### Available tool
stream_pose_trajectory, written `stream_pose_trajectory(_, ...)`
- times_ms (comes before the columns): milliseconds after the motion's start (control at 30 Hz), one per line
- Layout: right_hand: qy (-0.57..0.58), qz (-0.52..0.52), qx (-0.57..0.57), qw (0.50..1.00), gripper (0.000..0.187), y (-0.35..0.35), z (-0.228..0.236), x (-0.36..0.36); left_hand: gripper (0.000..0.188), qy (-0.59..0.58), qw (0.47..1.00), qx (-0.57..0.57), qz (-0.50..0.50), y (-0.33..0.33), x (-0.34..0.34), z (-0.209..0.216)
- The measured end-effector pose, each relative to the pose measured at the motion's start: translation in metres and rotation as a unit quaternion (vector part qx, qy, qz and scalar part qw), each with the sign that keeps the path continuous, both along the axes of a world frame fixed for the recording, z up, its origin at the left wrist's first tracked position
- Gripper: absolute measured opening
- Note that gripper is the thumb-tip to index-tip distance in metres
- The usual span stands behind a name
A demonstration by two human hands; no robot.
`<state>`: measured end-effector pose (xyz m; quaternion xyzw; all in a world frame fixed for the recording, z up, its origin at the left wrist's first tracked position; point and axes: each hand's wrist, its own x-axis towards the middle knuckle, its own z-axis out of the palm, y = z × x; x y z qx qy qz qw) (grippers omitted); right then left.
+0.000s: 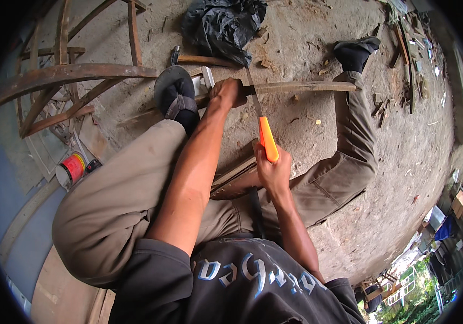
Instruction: The person sits on the floor and uses a hand saw to cut a wooden slat on a wooden frame. They then use a hammer to drive nails into the frame to secure the slat.
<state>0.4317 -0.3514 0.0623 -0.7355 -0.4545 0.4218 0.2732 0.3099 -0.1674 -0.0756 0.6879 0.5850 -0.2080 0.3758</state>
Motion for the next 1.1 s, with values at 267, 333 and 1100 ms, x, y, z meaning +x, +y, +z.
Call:
stream_pose_trajectory(267,-0.011,0.003,0.139,0.990,0.006,-0.083,0.045,0.030,0.029,-0.035,0.985,0.157,0.069,-0.004,-0.003,-0.008)
stream_pose_trajectory(333,-0.033,0.009,0.134,0.990,0.007,-0.091,0.034,0.042,0.028,-0.074,0.971,0.218,0.056,-0.010,-0.005,-0.016)
stream_pose_trajectory(1100,0.091,-0.029,0.033,0.995,0.010,-0.087,0.076,0.024,0.035,-0.116,0.990,0.082,-0.010,0.012,-0.020,-0.023)
